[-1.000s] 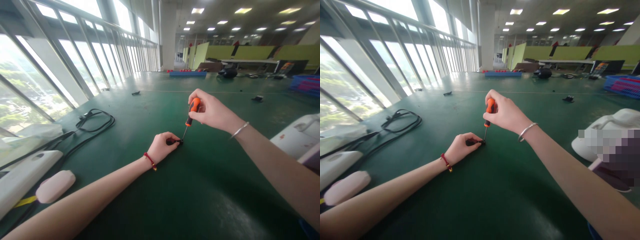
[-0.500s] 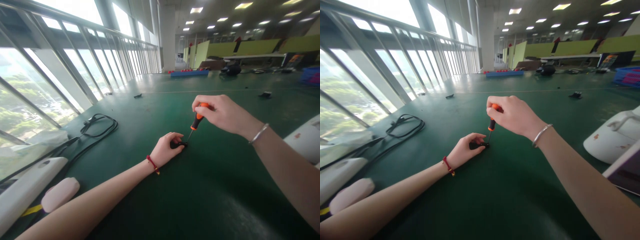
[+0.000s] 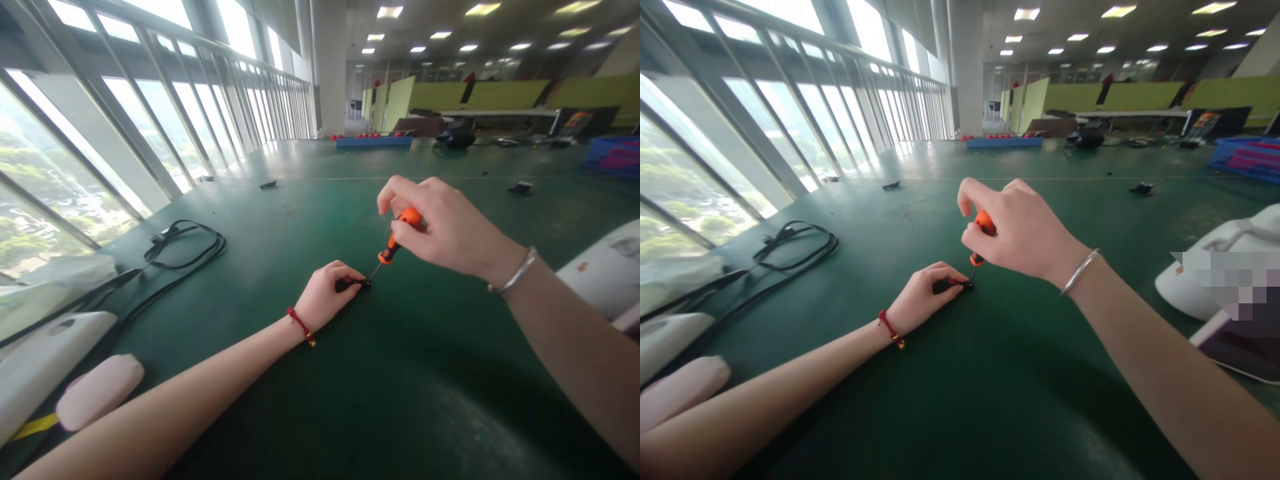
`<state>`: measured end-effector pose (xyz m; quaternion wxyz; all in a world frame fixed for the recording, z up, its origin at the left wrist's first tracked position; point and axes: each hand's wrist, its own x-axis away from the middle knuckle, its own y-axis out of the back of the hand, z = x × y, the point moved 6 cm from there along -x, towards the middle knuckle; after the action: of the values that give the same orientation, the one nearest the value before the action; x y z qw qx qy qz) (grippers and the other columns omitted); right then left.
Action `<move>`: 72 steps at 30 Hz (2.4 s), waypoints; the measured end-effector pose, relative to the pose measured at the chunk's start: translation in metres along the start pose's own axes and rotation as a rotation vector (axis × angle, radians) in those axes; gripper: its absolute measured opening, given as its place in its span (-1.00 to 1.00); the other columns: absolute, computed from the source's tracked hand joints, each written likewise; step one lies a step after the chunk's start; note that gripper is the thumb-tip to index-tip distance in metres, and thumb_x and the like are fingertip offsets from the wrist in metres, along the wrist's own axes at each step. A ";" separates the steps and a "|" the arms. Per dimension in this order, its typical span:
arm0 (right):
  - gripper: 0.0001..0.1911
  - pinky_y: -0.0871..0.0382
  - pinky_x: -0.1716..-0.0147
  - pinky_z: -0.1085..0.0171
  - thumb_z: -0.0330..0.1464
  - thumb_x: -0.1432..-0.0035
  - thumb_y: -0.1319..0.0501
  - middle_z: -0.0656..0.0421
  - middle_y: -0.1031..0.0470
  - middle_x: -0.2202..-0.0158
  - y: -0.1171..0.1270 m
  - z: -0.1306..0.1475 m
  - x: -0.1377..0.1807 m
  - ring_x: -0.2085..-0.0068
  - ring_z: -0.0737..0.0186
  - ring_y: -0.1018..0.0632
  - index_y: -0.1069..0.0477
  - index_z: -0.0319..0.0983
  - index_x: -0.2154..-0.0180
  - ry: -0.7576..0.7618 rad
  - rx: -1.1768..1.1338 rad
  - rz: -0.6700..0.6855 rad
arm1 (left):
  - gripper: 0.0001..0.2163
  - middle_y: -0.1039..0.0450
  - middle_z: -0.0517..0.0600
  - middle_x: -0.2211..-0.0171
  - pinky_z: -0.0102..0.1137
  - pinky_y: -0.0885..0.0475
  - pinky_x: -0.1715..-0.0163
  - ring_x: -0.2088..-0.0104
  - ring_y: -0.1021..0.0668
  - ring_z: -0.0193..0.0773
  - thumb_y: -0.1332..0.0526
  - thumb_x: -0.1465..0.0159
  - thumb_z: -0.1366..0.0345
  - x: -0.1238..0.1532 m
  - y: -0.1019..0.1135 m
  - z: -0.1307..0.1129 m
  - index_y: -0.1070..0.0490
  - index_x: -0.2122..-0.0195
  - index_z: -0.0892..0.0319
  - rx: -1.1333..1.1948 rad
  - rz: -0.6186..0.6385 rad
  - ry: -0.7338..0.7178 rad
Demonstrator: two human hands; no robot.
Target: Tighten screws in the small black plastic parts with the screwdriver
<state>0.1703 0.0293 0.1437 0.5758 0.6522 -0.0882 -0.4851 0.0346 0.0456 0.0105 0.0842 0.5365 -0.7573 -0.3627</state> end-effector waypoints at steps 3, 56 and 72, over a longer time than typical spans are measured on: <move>-0.84 -0.09 0.44 0.27 -0.32 -0.19 0.00 0.31 -0.22 0.66 0.000 -0.004 0.001 0.61 0.37 -0.22 -0.29 -0.17 0.38 -0.046 -0.048 0.046 | -0.83 -0.49 0.01 0.25 -0.38 -0.45 0.17 0.28 -0.53 -0.29 -0.20 -0.18 0.44 0.000 -0.001 -0.001 -0.56 0.25 0.17 0.002 0.005 -0.020; -0.84 -0.03 0.55 0.31 -0.26 -0.09 -0.17 0.31 -0.31 0.56 0.001 -0.014 0.005 0.57 0.41 -0.26 -0.32 -0.15 0.25 -0.217 -0.072 0.199 | -0.82 -0.50 0.02 0.24 -0.35 -0.43 0.14 0.24 -0.52 -0.26 -0.15 -0.24 0.42 0.001 -0.002 -0.001 -0.54 0.22 0.19 -0.051 0.025 -0.032; -0.73 -0.06 0.55 0.28 -0.17 -0.21 -0.06 0.25 -0.30 0.59 0.000 -0.012 0.005 0.60 0.39 -0.25 -0.40 -0.19 0.36 -0.228 -0.094 0.247 | -0.81 -0.49 0.02 0.25 -0.35 -0.45 0.16 0.25 -0.52 -0.25 -0.16 -0.21 0.43 0.002 -0.003 0.000 -0.54 0.22 0.19 -0.080 0.028 -0.034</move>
<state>0.1818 0.0342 0.1395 0.6472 0.5495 -0.2095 -0.4851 0.0357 0.0431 0.0083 0.0976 0.5157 -0.7511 -0.4005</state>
